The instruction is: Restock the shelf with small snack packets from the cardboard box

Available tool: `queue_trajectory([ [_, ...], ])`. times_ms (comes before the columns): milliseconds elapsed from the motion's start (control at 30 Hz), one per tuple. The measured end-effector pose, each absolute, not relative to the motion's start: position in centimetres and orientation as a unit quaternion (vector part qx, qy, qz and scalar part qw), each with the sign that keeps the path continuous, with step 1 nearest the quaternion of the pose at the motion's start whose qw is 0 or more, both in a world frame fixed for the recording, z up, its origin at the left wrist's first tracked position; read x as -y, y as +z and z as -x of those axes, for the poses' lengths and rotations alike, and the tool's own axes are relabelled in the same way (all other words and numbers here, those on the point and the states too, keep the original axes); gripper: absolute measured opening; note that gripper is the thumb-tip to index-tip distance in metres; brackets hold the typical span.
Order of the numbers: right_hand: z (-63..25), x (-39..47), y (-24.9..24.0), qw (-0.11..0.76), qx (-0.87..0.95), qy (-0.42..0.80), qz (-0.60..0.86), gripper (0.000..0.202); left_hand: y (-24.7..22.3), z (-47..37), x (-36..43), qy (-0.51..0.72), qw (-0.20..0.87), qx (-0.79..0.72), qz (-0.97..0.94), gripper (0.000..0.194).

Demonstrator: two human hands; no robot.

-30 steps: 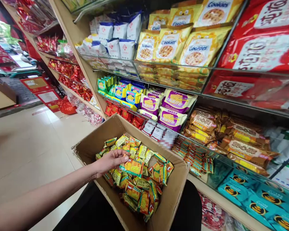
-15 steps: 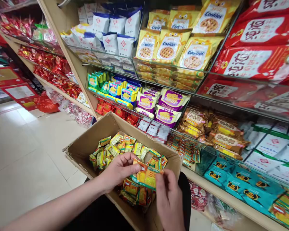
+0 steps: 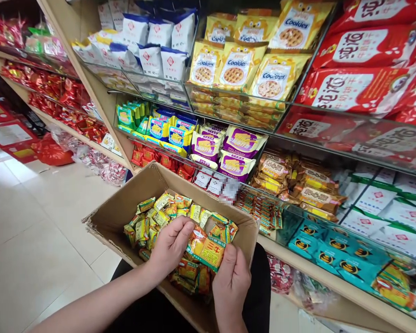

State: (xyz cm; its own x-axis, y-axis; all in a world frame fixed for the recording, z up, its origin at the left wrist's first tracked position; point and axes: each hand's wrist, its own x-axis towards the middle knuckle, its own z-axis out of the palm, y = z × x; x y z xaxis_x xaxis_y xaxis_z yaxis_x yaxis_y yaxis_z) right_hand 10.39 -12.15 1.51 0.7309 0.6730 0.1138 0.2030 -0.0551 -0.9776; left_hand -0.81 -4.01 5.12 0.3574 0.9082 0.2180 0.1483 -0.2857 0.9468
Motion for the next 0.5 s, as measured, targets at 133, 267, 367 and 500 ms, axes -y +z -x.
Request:
queue_trajectory([
  [133, -11.6, 13.1, 1.8, 0.606, 0.35, 0.291, 0.653, 0.036, 5.1, 0.2, 4.2, 0.401, 0.476, -0.373, -0.688, 0.03],
  [267, -13.4, 14.9, 1.9, 0.567, 0.379, 0.343, 0.646, 0.035, 5.1, -0.5, 4.7, 0.333, 0.488, -0.323, -0.739, 0.033],
  [367, -15.8, 15.8, 1.7, 0.609, 0.304, 0.328, 0.655, 0.036, 5.7, 0.4, 4.7, 0.284, 0.468, -0.309, -0.778, 0.029],
  [500, -21.3, 15.2, 0.3, 0.702, 0.102, 0.301, 0.637, 0.037, 6.0, 4.6, 3.7, 0.249, 0.358, -0.375, -0.819, 0.024],
])
